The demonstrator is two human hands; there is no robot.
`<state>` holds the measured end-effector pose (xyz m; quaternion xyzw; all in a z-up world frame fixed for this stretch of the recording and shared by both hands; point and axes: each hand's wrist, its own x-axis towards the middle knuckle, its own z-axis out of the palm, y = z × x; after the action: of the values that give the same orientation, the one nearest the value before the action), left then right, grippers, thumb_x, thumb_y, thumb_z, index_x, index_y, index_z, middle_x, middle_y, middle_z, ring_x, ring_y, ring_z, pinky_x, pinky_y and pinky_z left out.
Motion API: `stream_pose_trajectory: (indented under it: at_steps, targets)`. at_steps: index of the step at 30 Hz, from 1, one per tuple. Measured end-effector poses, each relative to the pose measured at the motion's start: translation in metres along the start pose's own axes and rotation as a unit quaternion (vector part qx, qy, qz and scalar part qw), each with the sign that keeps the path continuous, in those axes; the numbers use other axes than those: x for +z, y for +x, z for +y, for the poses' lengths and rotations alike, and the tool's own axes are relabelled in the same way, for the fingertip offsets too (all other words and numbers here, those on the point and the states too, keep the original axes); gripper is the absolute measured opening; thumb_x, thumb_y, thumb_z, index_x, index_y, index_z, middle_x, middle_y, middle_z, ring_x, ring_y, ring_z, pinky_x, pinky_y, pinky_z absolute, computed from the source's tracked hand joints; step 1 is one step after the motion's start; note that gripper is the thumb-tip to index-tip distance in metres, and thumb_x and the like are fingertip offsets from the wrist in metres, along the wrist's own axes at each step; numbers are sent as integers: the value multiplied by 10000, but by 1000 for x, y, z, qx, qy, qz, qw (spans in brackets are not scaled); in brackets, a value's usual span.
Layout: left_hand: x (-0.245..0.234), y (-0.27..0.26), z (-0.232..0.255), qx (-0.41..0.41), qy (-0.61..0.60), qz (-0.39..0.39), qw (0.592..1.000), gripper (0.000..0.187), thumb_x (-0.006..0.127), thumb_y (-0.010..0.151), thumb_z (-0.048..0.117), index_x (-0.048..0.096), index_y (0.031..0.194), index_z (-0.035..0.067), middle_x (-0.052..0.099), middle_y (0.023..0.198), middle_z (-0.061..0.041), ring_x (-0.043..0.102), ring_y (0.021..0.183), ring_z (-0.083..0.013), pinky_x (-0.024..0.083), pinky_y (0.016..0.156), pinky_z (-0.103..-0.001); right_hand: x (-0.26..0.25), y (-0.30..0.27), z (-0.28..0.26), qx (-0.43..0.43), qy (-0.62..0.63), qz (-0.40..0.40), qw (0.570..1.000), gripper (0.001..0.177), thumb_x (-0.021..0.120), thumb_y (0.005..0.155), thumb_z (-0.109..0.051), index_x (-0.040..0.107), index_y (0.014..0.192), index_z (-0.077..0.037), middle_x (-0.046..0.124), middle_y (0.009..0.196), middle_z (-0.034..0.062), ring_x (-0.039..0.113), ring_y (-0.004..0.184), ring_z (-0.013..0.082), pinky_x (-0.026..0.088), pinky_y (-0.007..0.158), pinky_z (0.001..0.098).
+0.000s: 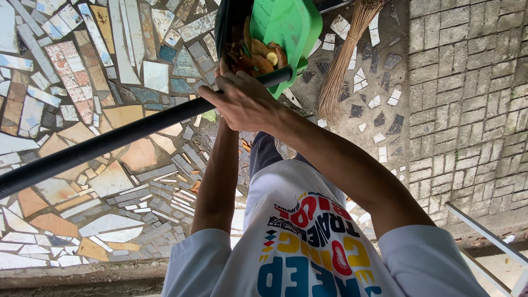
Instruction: The person sweeps dry leaves and debris into a dustpan using a bundle of sticks and then empties the dustpan into a black garbage bag.
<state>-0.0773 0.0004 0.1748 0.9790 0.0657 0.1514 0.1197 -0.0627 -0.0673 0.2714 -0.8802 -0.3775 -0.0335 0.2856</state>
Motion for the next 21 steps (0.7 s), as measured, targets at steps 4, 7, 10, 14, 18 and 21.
stream_pose_trajectory:
  at_steps: [4,7,10,14,18,21]
  targets:
    - [-44,30,41,-155,81,56,983,236,635,982,295,611,1030,65,621,1280,-159,577,930,-237,480,732,-386,4,4,-1,4,2,12,1000,538,736,873,-128,550,1372,-54,613,888,147,604,784,261,522,702,441]
    - [-74,40,57,-249,122,59,959,217,650,969,275,628,929,63,644,1242,-145,608,812,-204,492,622,-346,15,7,-8,-20,9,47,999,595,731,930,-136,492,1463,-23,621,939,169,593,757,237,523,697,436]
    - [-94,54,72,-342,140,14,929,234,665,957,255,645,827,62,666,1203,-131,638,694,-171,503,511,-305,15,12,-10,16,12,-27,999,554,733,918,-128,491,1411,-53,592,863,131,612,748,240,529,707,456]
    - [-102,63,82,-287,190,153,926,141,682,851,99,635,719,88,697,1145,-98,621,566,-127,470,430,-241,10,20,-2,6,-2,26,1000,624,750,864,-114,486,1425,-40,606,893,154,622,742,243,536,693,458]
    - [-76,42,71,-284,175,165,928,170,708,898,168,598,805,77,670,1208,-119,646,728,-174,501,542,-246,-2,23,-7,48,11,-90,995,506,722,924,-72,525,1389,-28,605,847,125,608,694,234,520,626,433]
    - [-16,25,22,-88,27,60,994,238,708,873,153,544,1012,52,648,1248,-145,629,896,-243,502,707,-326,-26,25,-4,24,-2,60,998,617,735,750,-137,541,1326,-31,621,918,140,639,821,265,548,721,452]
